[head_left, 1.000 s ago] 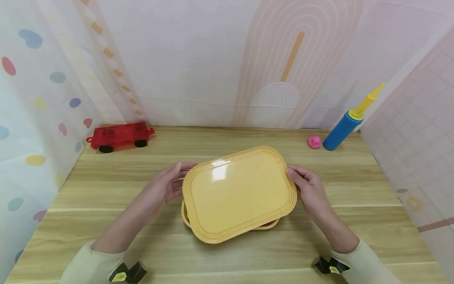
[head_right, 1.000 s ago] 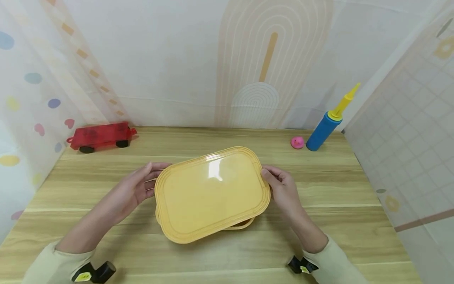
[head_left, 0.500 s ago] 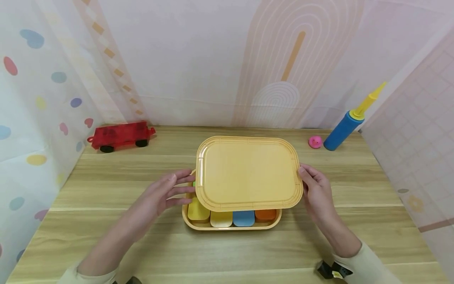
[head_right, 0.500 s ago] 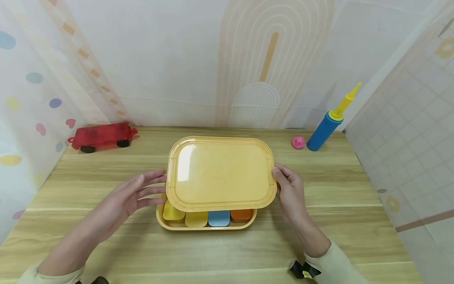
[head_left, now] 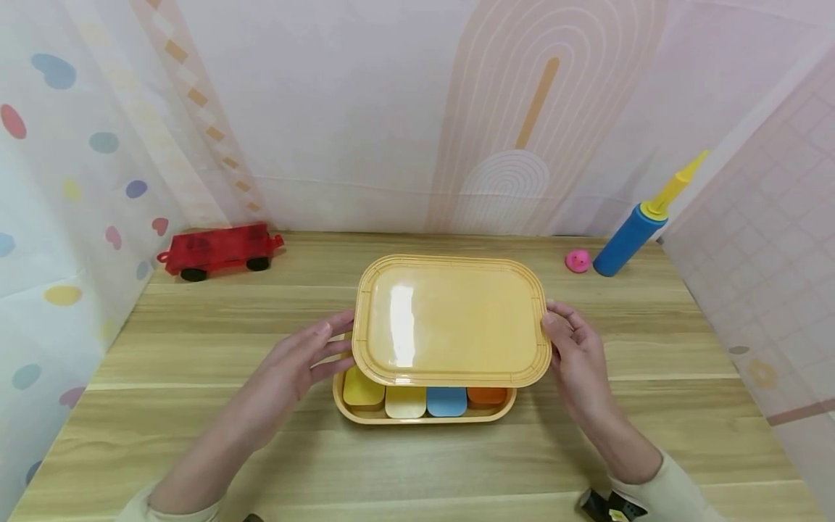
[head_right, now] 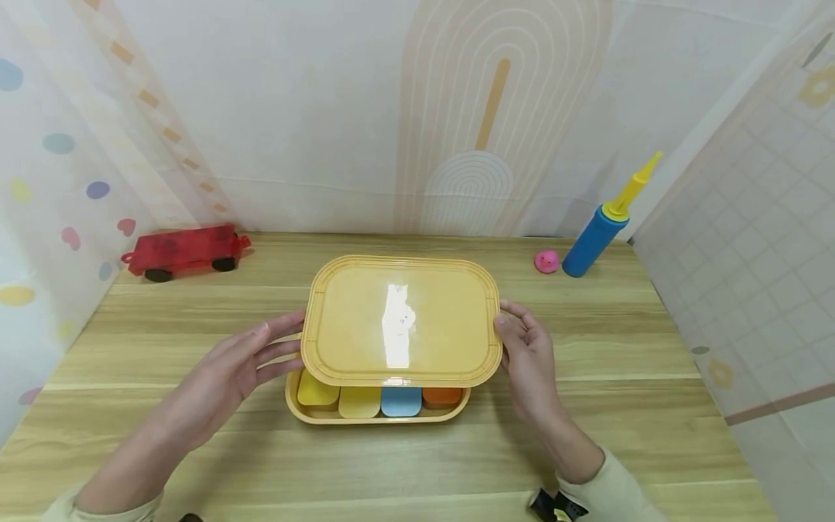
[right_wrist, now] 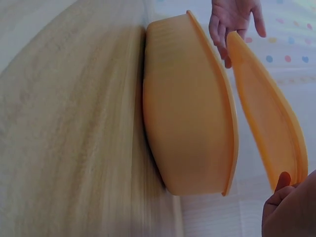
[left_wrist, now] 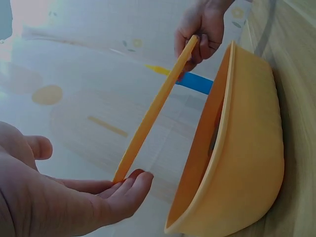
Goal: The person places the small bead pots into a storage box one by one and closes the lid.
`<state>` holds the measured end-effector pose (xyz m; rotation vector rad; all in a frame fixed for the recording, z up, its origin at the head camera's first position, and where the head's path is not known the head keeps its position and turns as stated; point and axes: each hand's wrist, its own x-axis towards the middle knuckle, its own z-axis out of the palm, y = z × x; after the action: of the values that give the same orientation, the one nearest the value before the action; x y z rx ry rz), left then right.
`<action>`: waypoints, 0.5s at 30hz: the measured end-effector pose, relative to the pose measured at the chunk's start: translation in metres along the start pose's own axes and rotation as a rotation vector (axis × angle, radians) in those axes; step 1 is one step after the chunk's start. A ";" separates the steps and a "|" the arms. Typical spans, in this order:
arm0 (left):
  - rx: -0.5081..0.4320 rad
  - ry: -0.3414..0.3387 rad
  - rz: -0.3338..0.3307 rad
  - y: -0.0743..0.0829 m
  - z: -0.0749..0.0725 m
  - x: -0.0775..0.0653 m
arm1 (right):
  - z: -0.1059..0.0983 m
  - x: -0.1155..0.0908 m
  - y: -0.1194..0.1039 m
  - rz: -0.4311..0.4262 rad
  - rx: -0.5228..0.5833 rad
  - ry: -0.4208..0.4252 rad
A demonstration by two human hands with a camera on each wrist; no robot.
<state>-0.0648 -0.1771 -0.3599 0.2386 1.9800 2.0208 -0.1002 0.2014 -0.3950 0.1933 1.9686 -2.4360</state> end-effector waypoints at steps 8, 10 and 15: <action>0.010 0.033 -0.009 -0.003 0.000 0.001 | 0.001 0.000 0.001 -0.002 0.046 0.017; 0.019 0.040 -0.012 -0.002 0.000 0.001 | 0.001 0.000 0.001 -0.008 0.060 0.034; 0.063 0.052 -0.010 0.000 0.003 -0.001 | 0.002 0.000 0.000 -0.041 0.078 0.069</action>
<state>-0.0630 -0.1750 -0.3601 0.1919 2.0749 1.9796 -0.1003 0.1991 -0.3947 0.2426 1.9234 -2.5679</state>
